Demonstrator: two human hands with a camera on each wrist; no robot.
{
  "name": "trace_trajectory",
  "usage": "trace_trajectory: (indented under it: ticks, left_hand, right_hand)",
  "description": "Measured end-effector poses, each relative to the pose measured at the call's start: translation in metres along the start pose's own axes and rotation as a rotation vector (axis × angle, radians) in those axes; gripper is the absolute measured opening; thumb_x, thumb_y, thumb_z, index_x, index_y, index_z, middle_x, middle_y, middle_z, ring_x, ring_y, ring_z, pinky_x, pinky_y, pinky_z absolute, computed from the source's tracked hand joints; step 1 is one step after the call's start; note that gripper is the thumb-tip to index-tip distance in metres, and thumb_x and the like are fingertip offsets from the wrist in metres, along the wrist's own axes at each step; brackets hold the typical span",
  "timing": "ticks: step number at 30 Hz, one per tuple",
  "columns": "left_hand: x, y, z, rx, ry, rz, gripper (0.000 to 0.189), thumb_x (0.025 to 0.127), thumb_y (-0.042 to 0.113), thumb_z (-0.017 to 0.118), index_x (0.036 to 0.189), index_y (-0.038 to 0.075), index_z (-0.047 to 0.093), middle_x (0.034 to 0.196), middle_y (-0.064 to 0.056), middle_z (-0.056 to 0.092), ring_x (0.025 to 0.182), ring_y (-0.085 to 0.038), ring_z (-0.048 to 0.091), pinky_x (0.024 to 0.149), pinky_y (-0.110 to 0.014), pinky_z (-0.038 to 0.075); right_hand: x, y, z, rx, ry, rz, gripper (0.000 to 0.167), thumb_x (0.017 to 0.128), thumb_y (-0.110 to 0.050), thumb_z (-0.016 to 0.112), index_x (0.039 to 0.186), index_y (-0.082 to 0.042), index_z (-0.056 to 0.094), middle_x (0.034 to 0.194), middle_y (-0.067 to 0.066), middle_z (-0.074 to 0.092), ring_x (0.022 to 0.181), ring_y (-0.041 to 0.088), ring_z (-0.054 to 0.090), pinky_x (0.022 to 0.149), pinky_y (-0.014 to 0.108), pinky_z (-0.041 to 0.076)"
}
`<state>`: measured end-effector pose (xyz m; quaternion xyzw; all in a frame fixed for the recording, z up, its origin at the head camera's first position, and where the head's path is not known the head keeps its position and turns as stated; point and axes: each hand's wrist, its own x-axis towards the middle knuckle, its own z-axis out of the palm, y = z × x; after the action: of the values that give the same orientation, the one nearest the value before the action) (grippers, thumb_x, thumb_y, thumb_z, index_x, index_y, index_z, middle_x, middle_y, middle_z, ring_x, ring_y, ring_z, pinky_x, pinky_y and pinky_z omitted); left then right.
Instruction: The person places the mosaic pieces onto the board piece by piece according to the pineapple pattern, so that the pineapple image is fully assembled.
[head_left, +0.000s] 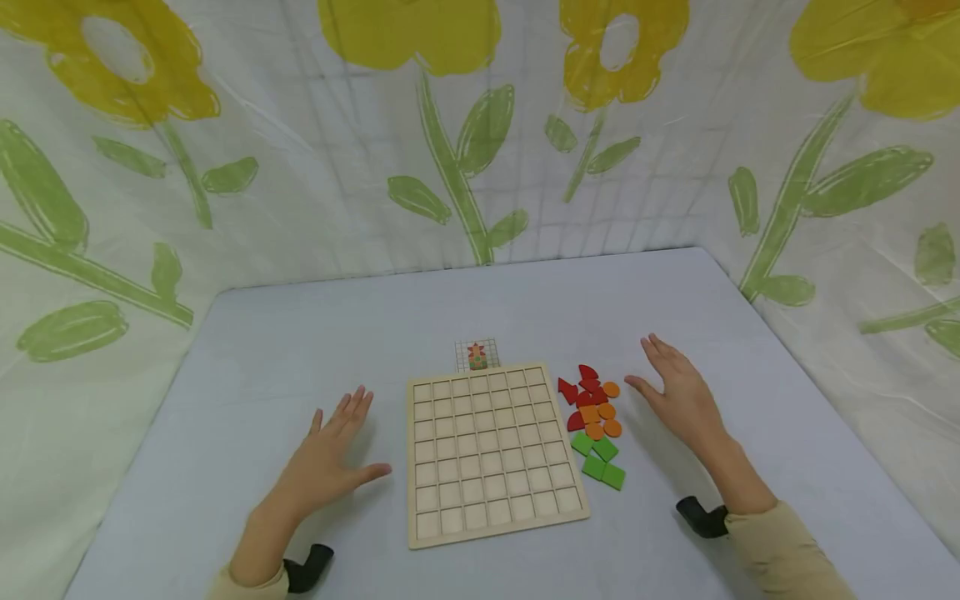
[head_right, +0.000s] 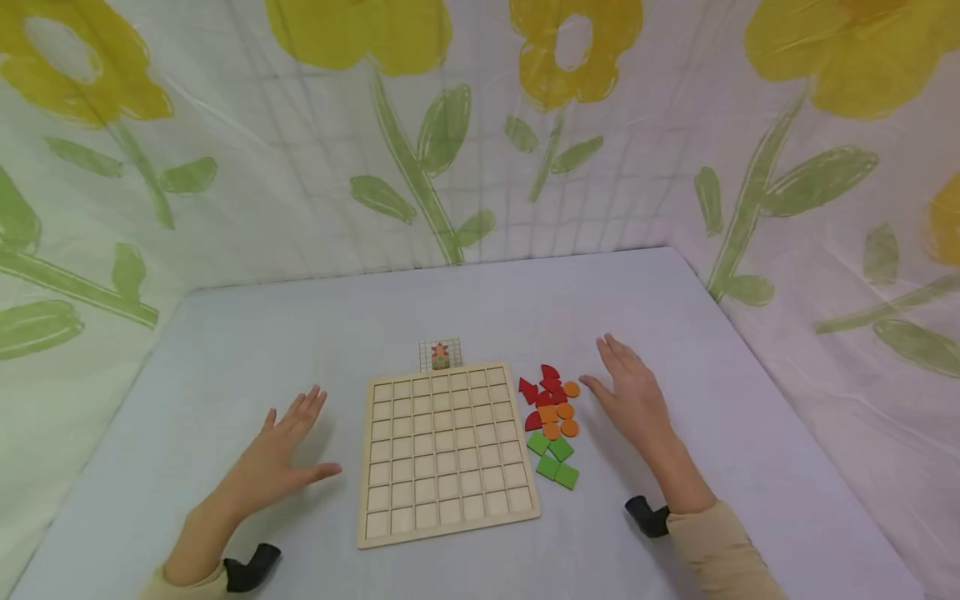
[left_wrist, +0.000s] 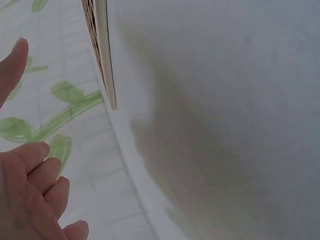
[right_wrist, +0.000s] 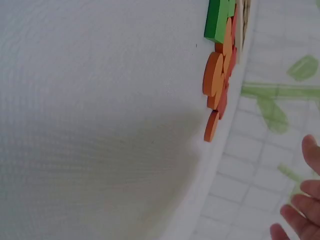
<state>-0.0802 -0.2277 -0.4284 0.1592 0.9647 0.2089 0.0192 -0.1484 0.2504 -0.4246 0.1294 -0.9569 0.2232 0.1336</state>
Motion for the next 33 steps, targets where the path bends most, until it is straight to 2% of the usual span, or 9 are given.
trace_trajectory:
  ticks: [2, 5, 12, 18, 22, 27, 33]
  left_hand:
    - [0.001, 0.003, 0.003, -0.029, -0.033, 0.021, 0.103, 0.078, 0.051, 0.075, 0.152, 0.0, 0.025, 0.158, -0.019, 0.021, 0.144, -0.04, 0.019, 0.114, -0.064, 0.009]
    - [0.002, 0.006, 0.006, -0.043, -0.062, 0.051, 0.105, 0.075, 0.05, 0.077, 0.151, -0.002, 0.028, 0.158, -0.019, 0.023, 0.143, -0.041, 0.021, 0.113, -0.064, 0.011]
    - [0.004, 0.013, 0.011, -0.035, -0.127, 0.096, 0.106, 0.071, 0.055, 0.078, 0.15, -0.001, 0.032, 0.156, -0.019, 0.026, 0.141, -0.043, 0.025, 0.112, -0.066, 0.014]
    - [0.007, 0.019, 0.01, -0.016, -0.174, 0.123, 0.11, 0.068, 0.057, 0.078, 0.148, -0.004, 0.034, 0.154, -0.022, 0.028, 0.139, -0.045, 0.027, 0.111, -0.067, 0.015]
    - [0.008, 0.022, 0.01, -0.02, -0.212, 0.11, 0.113, 0.065, 0.057, 0.08, 0.148, -0.005, 0.032, 0.155, -0.022, 0.027, 0.14, -0.045, 0.027, 0.111, -0.067, 0.014]
    - [0.008, 0.024, 0.011, -0.019, -0.256, 0.081, 0.117, 0.063, 0.056, 0.082, 0.149, -0.005, 0.031, 0.155, -0.022, 0.025, 0.141, -0.044, 0.025, 0.112, -0.067, 0.013]
    - [0.008, 0.024, 0.013, -0.037, -0.289, 0.057, 0.117, 0.062, 0.053, 0.084, 0.149, -0.006, 0.031, 0.156, -0.022, 0.023, 0.141, -0.044, 0.024, 0.112, -0.066, 0.012]
  right_hand:
    - [0.002, -0.003, 0.003, 0.021, 0.032, -0.037, 0.062, 0.083, -0.013, 0.076, 0.134, 0.012, 0.05, 0.137, 0.03, 0.049, 0.122, 0.047, 0.047, 0.097, 0.061, 0.043]
    - [0.005, -0.008, 0.006, 0.058, 0.048, -0.088, 0.055, 0.08, -0.006, 0.078, 0.127, 0.011, 0.057, 0.127, 0.028, 0.058, 0.112, 0.046, 0.055, 0.09, 0.057, 0.049]
    - [0.018, -0.02, 0.013, 0.157, -0.116, -0.049, 0.046, 0.083, -0.006, 0.075, 0.125, 0.006, 0.062, 0.121, 0.025, 0.063, 0.111, 0.043, 0.058, 0.088, 0.054, 0.052]
    - [0.032, -0.025, 0.027, 0.207, -0.207, -0.119, 0.039, 0.084, -0.004, 0.074, 0.12, 0.006, 0.065, 0.117, 0.022, 0.066, 0.106, 0.039, 0.062, 0.087, 0.051, 0.054]
    - [0.039, -0.029, 0.035, 0.224, -0.278, -0.124, 0.035, 0.085, -0.003, 0.072, 0.117, 0.006, 0.067, 0.116, 0.022, 0.067, 0.103, 0.038, 0.063, 0.087, 0.05, 0.054]
    - [0.045, -0.031, 0.044, 0.221, -0.363, -0.078, 0.032, 0.086, -0.005, 0.072, 0.116, 0.005, 0.068, 0.115, 0.022, 0.067, 0.101, 0.036, 0.064, 0.089, 0.047, 0.054]
    - [0.05, -0.033, 0.054, 0.198, -0.397, -0.062, 0.032, 0.086, -0.009, 0.073, 0.115, 0.006, 0.069, 0.11, 0.019, 0.069, 0.089, 0.027, 0.065, 0.082, 0.042, 0.057]
